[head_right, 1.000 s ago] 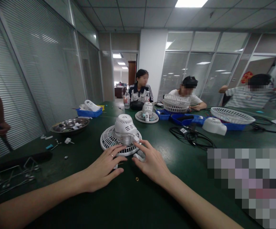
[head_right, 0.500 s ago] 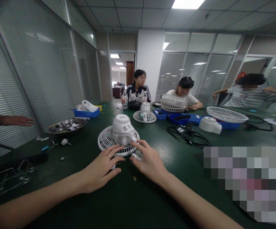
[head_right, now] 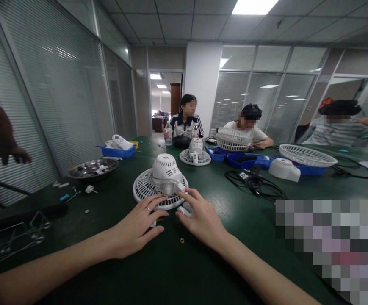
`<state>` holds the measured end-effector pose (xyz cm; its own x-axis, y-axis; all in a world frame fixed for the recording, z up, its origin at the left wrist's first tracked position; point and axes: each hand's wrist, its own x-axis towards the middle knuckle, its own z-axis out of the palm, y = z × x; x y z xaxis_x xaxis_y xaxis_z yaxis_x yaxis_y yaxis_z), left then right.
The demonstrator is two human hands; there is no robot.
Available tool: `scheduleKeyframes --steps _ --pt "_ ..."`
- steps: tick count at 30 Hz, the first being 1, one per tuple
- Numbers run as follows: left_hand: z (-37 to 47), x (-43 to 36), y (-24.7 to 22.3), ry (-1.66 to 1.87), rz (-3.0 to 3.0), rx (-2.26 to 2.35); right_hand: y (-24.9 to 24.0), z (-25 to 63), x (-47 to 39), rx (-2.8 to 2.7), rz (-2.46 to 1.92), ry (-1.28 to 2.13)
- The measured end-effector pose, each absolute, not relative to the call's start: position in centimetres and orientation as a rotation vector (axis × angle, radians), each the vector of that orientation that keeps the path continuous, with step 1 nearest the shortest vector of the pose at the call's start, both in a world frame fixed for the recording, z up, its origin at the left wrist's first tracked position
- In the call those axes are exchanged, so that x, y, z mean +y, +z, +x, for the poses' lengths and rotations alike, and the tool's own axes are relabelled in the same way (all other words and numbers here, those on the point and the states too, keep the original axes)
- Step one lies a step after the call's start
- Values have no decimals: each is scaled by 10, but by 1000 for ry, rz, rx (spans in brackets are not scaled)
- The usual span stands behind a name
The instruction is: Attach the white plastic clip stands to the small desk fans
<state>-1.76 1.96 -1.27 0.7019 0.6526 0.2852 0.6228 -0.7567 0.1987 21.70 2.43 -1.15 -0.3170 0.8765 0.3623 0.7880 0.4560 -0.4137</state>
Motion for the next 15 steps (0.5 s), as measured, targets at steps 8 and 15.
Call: scheduleKeyframes --steps 8,15 --pt "-5 39 26 814 3212 981 -13 217 23 -2196 -1346 168" --pt "21 88 50 856 3314 1128 -10 219 22 -2214 -1357 186"
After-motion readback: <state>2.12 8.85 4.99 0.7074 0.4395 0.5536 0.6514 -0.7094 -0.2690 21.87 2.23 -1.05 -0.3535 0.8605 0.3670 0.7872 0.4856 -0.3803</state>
